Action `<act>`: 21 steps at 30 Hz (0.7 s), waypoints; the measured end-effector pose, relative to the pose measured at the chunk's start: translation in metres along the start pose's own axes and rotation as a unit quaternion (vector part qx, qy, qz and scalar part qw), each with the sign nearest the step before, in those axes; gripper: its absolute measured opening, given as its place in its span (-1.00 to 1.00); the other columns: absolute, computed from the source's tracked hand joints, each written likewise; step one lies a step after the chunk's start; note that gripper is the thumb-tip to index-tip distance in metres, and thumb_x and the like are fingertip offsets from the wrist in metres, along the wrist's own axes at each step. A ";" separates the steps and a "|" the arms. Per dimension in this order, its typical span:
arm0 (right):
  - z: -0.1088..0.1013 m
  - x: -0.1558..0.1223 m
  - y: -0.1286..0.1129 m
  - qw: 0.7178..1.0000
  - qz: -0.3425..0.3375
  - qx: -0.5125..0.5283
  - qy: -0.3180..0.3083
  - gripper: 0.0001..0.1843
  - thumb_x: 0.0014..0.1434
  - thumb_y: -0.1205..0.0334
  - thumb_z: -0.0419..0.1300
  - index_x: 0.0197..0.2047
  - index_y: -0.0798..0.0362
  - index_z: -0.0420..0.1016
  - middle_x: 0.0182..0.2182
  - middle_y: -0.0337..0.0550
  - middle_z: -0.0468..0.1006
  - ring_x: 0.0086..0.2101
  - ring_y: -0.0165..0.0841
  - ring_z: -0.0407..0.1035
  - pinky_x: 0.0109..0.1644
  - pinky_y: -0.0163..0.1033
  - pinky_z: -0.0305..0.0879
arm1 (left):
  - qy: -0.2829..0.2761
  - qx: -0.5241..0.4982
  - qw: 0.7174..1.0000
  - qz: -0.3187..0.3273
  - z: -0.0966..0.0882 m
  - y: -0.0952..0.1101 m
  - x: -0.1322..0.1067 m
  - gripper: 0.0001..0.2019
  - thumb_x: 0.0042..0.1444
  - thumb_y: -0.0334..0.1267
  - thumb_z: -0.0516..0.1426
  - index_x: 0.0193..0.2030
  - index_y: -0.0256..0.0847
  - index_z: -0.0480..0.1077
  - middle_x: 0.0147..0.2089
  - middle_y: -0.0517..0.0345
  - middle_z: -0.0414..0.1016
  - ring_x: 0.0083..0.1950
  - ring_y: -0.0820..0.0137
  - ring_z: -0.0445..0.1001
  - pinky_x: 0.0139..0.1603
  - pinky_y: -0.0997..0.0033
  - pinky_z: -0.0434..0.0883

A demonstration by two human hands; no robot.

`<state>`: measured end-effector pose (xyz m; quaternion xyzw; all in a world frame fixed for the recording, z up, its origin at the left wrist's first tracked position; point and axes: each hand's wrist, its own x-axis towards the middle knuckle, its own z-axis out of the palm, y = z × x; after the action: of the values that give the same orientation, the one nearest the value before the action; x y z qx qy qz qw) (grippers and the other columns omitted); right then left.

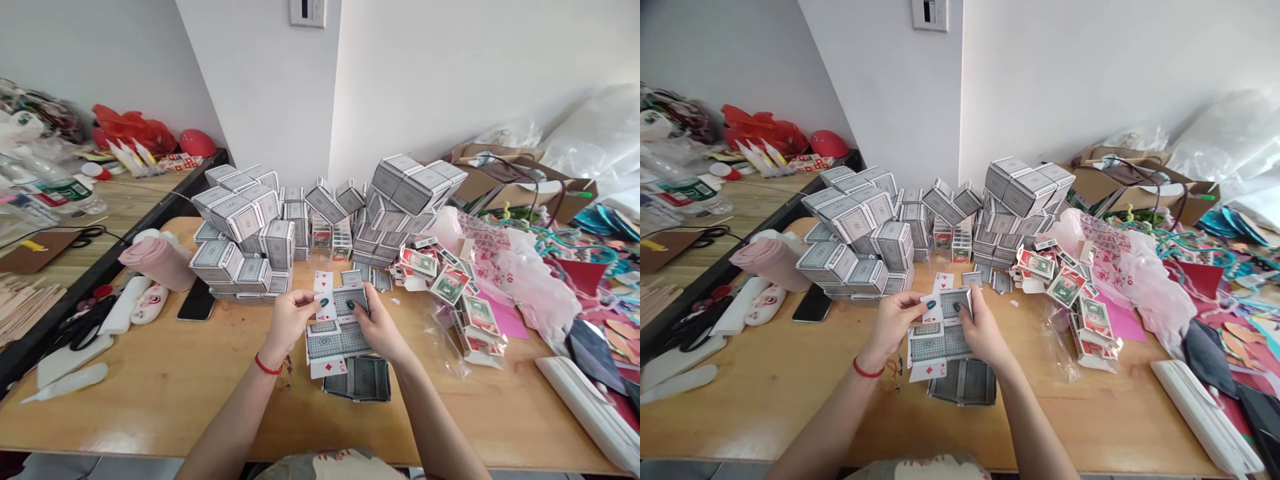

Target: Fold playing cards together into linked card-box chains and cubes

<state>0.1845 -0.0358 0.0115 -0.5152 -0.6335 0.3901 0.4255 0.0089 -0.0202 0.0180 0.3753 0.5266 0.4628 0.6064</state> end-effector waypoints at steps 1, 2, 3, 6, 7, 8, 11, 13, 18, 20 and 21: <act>0.000 0.000 0.000 1.000 -0.002 -0.001 -0.003 -0.70 0.14 0.29 0.00 -0.03 -0.01 0.22 -0.25 -0.16 0.43 -0.12 -0.27 0.30 0.00 -0.17 0.20 | 0.002 -0.001 1.000 0.003 0.000 -0.001 0.000 -0.74 -0.29 -0.25 0.33 -0.40 -0.30 0.52 -0.44 0.11 0.54 -0.48 0.46 0.45 -0.45 0.47 0.44; 0.000 0.000 0.001 1.000 -0.002 -0.002 -0.008 -0.69 0.14 0.30 -0.01 -0.02 -0.01 0.22 -0.23 -0.15 0.43 -0.11 -0.27 0.30 0.01 -0.17 0.20 | 0.004 -0.001 1.000 0.008 0.001 -0.003 0.001 -0.75 -0.29 -0.26 0.33 -0.41 -0.30 0.52 -0.44 0.12 0.54 -0.49 0.47 0.44 -0.45 0.47 0.44; 0.001 0.000 0.002 1.000 -0.001 -0.004 -0.013 -0.68 0.14 0.30 -0.01 -0.01 -0.01 0.21 -0.21 -0.15 0.43 -0.10 -0.27 0.29 0.01 -0.17 0.20 | 0.006 0.000 1.000 0.013 0.001 -0.004 0.001 -0.76 -0.30 -0.26 0.34 -0.42 -0.30 0.52 -0.45 0.13 0.53 -0.49 0.48 0.43 -0.44 0.48 0.43; 0.002 -0.001 0.004 1.000 0.018 -0.010 -0.021 -0.68 0.13 0.30 -0.01 -0.01 0.01 0.22 -0.21 -0.14 0.43 -0.08 -0.26 0.29 0.03 -0.16 0.19 | 0.006 0.003 1.000 0.022 0.003 -0.008 0.001 -0.79 -0.30 -0.27 0.34 -0.46 -0.30 0.50 -0.51 0.16 0.51 -0.50 0.48 0.42 -0.46 0.50 0.41; 0.003 -0.001 0.005 0.999 0.026 -0.010 -0.018 -0.69 0.13 0.29 -0.01 -0.02 0.02 0.23 -0.22 -0.14 0.43 -0.09 -0.26 0.29 0.02 -0.15 0.19 | 0.005 0.004 1.000 0.024 0.003 -0.009 0.001 -0.79 -0.29 -0.26 0.33 -0.47 -0.30 0.50 -0.51 0.17 0.51 -0.50 0.48 0.42 -0.46 0.51 0.40; 0.003 -0.001 0.005 0.999 0.034 -0.005 -0.012 -0.70 0.12 0.28 0.00 -0.04 0.03 0.24 -0.23 -0.14 0.43 -0.09 -0.25 0.29 0.02 -0.15 0.19 | 0.003 0.005 1.000 0.025 0.003 -0.008 0.001 -0.80 -0.27 -0.26 0.33 -0.46 -0.30 0.50 -0.50 0.16 0.51 -0.50 0.49 0.41 -0.46 0.52 0.39; 0.002 -0.001 0.007 0.998 0.053 0.038 0.014 -0.72 0.12 0.22 0.03 -0.07 0.03 0.27 -0.19 -0.12 0.43 -0.14 -0.25 0.31 -0.02 -0.16 0.23 | -0.046 -0.009 0.999 0.004 0.001 -0.004 0.000 -0.78 -0.23 -0.22 0.32 -0.41 -0.30 0.52 -0.43 0.12 0.54 -0.46 0.48 0.43 -0.42 0.51 0.38; 0.000 -0.002 0.006 0.995 0.065 0.080 0.017 -0.73 0.12 0.17 0.05 -0.09 0.03 0.29 -0.19 -0.12 0.45 -0.19 -0.26 0.33 -0.08 -0.18 0.26 | -0.109 -0.046 0.993 -0.031 -0.003 -0.002 0.000 -0.75 -0.17 -0.16 0.29 -0.39 -0.32 0.52 -0.39 0.06 0.55 -0.40 0.42 0.47 -0.34 0.46 0.40; 0.001 -0.005 -0.002 0.981 0.101 0.156 -0.047 -0.72 0.09 0.06 0.11 -0.17 0.05 0.35 -0.36 -0.18 0.47 -0.36 -0.31 0.36 -0.29 -0.26 0.30 | -0.142 -0.135 0.978 -0.077 -0.007 -0.008 0.003 -0.68 -0.21 -0.16 0.33 -0.28 -0.25 0.49 -0.28 0.06 0.55 -0.31 0.40 0.48 -0.30 0.43 0.41; 0.005 -0.006 -0.006 0.979 0.107 0.165 -0.061 -0.69 0.08 0.04 0.12 -0.17 0.06 0.37 -0.40 -0.20 0.47 -0.39 -0.32 0.35 -0.34 -0.27 0.29 | -0.155 -0.141 0.975 -0.074 -0.004 -0.012 0.004 -0.60 -0.27 -0.17 0.35 -0.23 -0.21 0.48 -0.25 0.07 0.54 -0.30 0.41 0.47 -0.29 0.43 0.41; 0.006 -0.006 -0.007 0.978 0.109 0.165 -0.063 -0.68 0.08 0.04 0.12 -0.17 0.07 0.37 -0.42 -0.20 0.47 -0.40 -0.33 0.35 -0.35 -0.27 0.28 | -0.166 -0.139 0.974 -0.070 -0.003 -0.013 0.005 -0.60 -0.28 -0.16 0.36 -0.24 -0.22 0.49 -0.25 0.07 0.53 -0.30 0.41 0.46 -0.28 0.43 0.41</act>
<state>0.1772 -0.0437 0.0153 -0.4783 -0.5258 0.5651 0.4188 0.0085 -0.0195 0.0038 0.3213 0.3739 0.4193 0.7624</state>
